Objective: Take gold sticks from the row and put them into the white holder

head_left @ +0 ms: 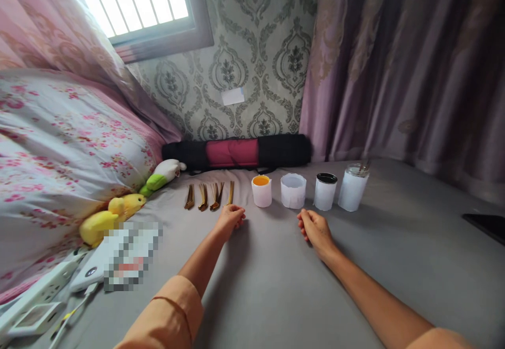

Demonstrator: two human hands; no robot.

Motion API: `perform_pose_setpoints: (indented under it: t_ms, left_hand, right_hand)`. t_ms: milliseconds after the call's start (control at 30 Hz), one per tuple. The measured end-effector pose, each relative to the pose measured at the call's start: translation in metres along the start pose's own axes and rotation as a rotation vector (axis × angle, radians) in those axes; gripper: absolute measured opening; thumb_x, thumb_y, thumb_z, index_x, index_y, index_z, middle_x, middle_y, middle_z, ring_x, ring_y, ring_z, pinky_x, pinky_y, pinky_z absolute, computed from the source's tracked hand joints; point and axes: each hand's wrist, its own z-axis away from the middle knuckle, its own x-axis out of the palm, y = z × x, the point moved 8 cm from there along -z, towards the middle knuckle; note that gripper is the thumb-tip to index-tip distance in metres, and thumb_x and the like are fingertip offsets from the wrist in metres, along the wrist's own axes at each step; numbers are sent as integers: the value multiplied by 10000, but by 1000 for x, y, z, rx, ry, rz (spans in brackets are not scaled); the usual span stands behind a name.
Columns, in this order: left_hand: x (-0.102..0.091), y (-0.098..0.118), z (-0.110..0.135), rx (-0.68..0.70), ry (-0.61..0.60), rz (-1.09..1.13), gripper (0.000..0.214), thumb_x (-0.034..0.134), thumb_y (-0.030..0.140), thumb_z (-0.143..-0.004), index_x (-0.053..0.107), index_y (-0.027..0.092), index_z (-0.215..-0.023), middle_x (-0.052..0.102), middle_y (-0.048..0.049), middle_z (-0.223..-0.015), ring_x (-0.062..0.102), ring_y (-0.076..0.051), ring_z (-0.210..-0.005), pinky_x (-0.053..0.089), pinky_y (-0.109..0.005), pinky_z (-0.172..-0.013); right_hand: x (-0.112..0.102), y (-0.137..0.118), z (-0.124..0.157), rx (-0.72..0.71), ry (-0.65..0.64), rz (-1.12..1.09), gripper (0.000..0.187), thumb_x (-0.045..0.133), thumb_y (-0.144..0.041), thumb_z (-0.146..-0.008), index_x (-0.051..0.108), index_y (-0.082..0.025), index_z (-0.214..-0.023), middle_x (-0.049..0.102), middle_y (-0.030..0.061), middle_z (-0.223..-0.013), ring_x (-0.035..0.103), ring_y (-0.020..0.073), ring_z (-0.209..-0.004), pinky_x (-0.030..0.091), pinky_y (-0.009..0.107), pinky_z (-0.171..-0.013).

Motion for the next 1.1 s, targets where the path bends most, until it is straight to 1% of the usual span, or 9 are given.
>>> perform_pose_setpoints:
  t_ms: [67,167,267,367,533,767,967,1100]
  left_hand:
    - [-11,2,-6,21,56,-103,98,516,196,-696,523,106,-733,538,6,-535,426,-43,-369,283,-161,-343]
    - [-25,6,-13,56,116,-247,143,516,217,-686,558,105,-764,581,-14,-578,458,-55,-392,314,-164,-365]
    - [-37,11,-18,96,154,-377,169,518,234,-675,586,114,-772,610,-29,-613,509,-76,-447,351,-171,-412]
    - [-44,16,-23,132,173,-491,173,509,235,-671,604,124,-764,622,-34,-621,538,-97,-493,374,-185,-459]
    - [-47,22,-30,178,202,-648,172,499,224,-668,619,131,-748,628,-43,-633,570,-131,-586,390,-206,-533]
    - [-49,31,-30,250,240,-825,152,507,212,-668,625,143,-734,641,-70,-783,567,-168,-780,379,-215,-647]
    - [-50,34,-33,298,252,-921,193,480,172,-678,612,142,-816,624,-85,-876,547,-175,-837,375,-226,-688]
    - [-49,35,-35,325,249,-966,209,480,151,-675,602,144,-845,614,-80,-888,538,-164,-845,377,-220,-704]
  right_hand:
    - [0,0,0,-7,-1,7,362,388,-490,-735,522,-154,-713,471,-10,-563,444,74,-418,316,163,-324]
    - [0,-1,0,-16,-1,8,356,388,-487,-735,521,-158,-711,474,-11,-564,448,76,-422,320,164,-329]
    - [0,1,-1,-9,0,9,358,388,-493,-732,525,-162,-714,480,-11,-567,446,75,-420,312,163,-325]
    - [0,2,-2,-19,-3,13,371,388,-505,-727,530,-163,-710,482,-10,-565,445,77,-416,308,164,-321]
    - [0,2,-2,-28,-6,-5,381,396,-517,-717,533,-162,-700,483,-11,-557,450,79,-416,316,169,-326]
    - [0,2,-2,-27,-5,14,385,393,-518,-720,534,-159,-705,481,-11,-553,448,78,-415,309,164,-318]
    - [0,2,-1,-20,-7,17,390,389,-527,-723,529,-164,-703,482,-10,-562,445,76,-417,304,160,-315]
    - [0,1,0,-22,-7,11,386,396,-527,-719,532,-165,-703,484,-12,-560,444,77,-416,304,165,-317]
